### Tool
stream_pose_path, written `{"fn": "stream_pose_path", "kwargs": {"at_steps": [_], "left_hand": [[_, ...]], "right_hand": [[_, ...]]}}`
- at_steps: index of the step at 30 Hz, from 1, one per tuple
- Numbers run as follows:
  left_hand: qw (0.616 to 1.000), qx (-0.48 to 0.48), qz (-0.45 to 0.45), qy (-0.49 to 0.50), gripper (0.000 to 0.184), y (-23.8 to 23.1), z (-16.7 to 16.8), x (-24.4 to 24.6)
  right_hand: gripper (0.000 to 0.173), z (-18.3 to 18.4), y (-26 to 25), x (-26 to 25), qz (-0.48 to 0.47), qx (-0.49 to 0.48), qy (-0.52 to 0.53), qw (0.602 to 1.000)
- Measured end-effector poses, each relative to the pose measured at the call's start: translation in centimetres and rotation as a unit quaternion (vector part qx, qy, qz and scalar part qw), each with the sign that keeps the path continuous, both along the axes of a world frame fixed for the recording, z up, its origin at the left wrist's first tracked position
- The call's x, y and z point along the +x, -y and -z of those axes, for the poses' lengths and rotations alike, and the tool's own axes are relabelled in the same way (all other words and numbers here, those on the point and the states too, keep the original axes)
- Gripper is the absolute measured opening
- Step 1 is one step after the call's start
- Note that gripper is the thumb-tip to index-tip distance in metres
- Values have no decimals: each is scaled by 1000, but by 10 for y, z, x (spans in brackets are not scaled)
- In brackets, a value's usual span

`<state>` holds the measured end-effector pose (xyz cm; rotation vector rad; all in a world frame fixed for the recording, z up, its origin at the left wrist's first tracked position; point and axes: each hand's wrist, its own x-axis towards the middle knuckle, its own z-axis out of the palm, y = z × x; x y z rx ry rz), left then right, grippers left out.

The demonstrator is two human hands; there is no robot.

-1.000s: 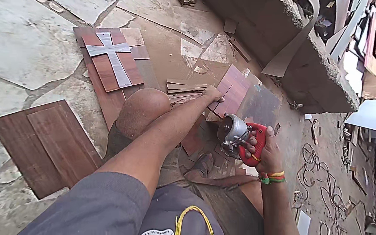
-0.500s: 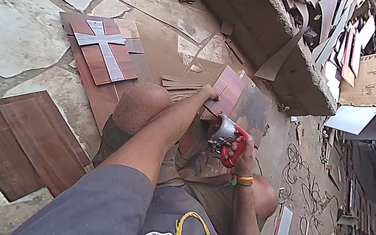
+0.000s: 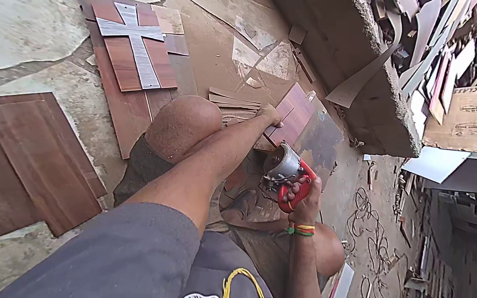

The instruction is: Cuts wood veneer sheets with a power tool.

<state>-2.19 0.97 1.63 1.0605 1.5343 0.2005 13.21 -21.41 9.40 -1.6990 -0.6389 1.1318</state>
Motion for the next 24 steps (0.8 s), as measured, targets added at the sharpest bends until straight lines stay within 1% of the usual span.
{"fn": "stream_pose_path", "kwargs": {"at_steps": [6,9,12,24], "left_hand": [[1000,5,5,-5,60,0,1,1],[1000,8,3,-3,54,-1,4,2],[1000,4,0,0,58,-1,7,2],[1000,7,10,-6,54,0,4,2]], "right_hand": [[61,2,2,-1,3,2,14,1000],[58,3,2,-1,1,14,19,1000],[58,5,3,-1,4,15,25,1000],[59,6,2,-4,7,19,33,999]]}}
